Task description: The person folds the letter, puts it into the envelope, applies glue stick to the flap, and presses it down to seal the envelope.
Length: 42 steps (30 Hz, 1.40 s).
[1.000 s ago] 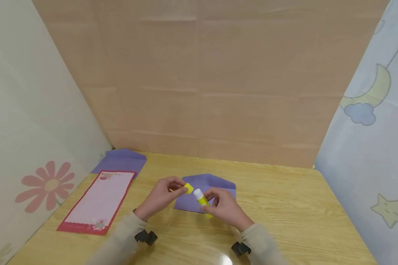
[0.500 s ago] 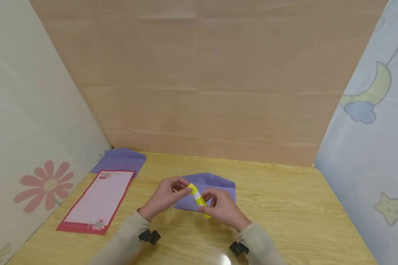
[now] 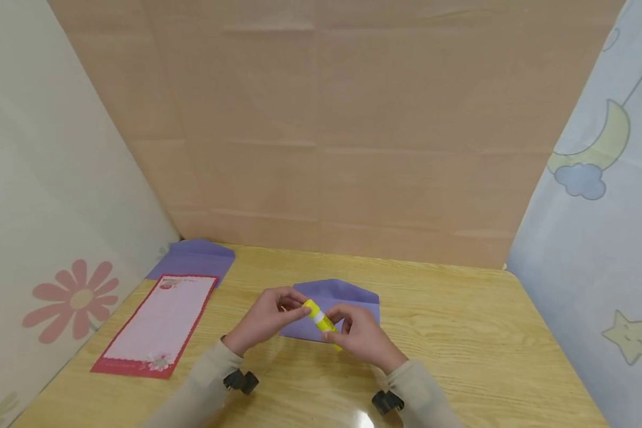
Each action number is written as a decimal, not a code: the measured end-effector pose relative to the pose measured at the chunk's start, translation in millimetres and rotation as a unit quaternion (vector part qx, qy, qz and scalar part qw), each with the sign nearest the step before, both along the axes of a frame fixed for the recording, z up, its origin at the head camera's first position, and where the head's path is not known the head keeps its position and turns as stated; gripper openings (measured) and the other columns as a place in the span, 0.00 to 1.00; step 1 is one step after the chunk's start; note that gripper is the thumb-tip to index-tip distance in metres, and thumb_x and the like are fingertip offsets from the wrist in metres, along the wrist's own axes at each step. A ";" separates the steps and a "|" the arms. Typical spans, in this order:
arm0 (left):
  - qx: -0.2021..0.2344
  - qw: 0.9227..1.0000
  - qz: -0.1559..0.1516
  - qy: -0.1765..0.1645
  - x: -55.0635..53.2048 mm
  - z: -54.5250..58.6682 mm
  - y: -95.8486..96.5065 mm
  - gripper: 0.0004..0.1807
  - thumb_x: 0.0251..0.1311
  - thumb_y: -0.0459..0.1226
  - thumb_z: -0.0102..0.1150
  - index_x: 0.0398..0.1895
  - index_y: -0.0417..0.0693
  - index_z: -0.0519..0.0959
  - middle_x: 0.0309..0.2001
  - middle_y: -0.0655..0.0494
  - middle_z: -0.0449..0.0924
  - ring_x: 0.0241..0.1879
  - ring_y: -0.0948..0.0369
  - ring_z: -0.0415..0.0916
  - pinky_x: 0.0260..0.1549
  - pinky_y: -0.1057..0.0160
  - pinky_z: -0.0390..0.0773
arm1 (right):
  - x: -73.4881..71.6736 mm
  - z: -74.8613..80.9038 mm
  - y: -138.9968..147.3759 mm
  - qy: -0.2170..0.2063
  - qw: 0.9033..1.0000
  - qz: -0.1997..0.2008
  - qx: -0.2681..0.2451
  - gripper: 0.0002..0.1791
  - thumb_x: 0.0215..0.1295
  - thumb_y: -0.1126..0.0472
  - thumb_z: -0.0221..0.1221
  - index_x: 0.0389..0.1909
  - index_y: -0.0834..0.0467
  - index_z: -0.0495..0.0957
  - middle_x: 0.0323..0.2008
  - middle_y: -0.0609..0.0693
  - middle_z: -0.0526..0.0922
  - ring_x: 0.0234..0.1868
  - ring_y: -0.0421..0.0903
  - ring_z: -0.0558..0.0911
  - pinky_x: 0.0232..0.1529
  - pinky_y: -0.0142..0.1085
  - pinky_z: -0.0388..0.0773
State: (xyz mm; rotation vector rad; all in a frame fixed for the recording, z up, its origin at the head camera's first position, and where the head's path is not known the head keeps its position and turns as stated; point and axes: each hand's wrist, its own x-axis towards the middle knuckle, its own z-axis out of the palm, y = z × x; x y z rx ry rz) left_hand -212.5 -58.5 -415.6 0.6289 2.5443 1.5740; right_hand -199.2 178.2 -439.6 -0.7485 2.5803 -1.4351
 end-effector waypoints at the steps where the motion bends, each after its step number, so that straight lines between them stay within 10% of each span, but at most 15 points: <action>1: 0.001 1.000 -0.001 -0.002 -0.2 -0.1 0.0 0.09 0.65 0.44 0.66 0.43 0.51 0.84 0.38 0.60 0.83 0.38 0.62 0.79 0.34 0.62 0.80 | -0.3 0.5 0.1 0.000 1.000 0.001 0.001 0.12 0.62 0.58 0.69 0.46 0.52 0.83 0.40 0.50 0.84 0.22 0.41 0.76 0.19 0.34 0.73; 34: -0.008 1.000 -0.010 -0.001 -3.4 -8.9 0.8 0.11 0.64 0.45 0.67 0.46 0.53 0.85 0.40 0.61 0.85 0.37 0.61 0.79 0.34 0.62 0.79 | -5.0 -5.2 -0.8 -0.010 1.000 0.018 0.007 0.11 0.65 0.57 0.67 0.47 0.53 0.84 0.38 0.46 0.86 0.23 0.39 0.76 0.22 0.33 0.74; 42: -0.085 0.996 -0.008 0.020 -17.3 -26.2 -1.5 0.19 0.65 0.44 0.66 0.52 0.40 0.83 0.43 0.52 0.84 0.38 0.61 0.78 0.36 0.62 0.78 | -11.0 -13.7 13.3 -0.030 0.995 -0.095 0.010 0.14 0.61 0.57 0.69 0.44 0.58 0.81 0.38 0.49 0.86 0.32 0.44 0.80 0.30 0.35 0.79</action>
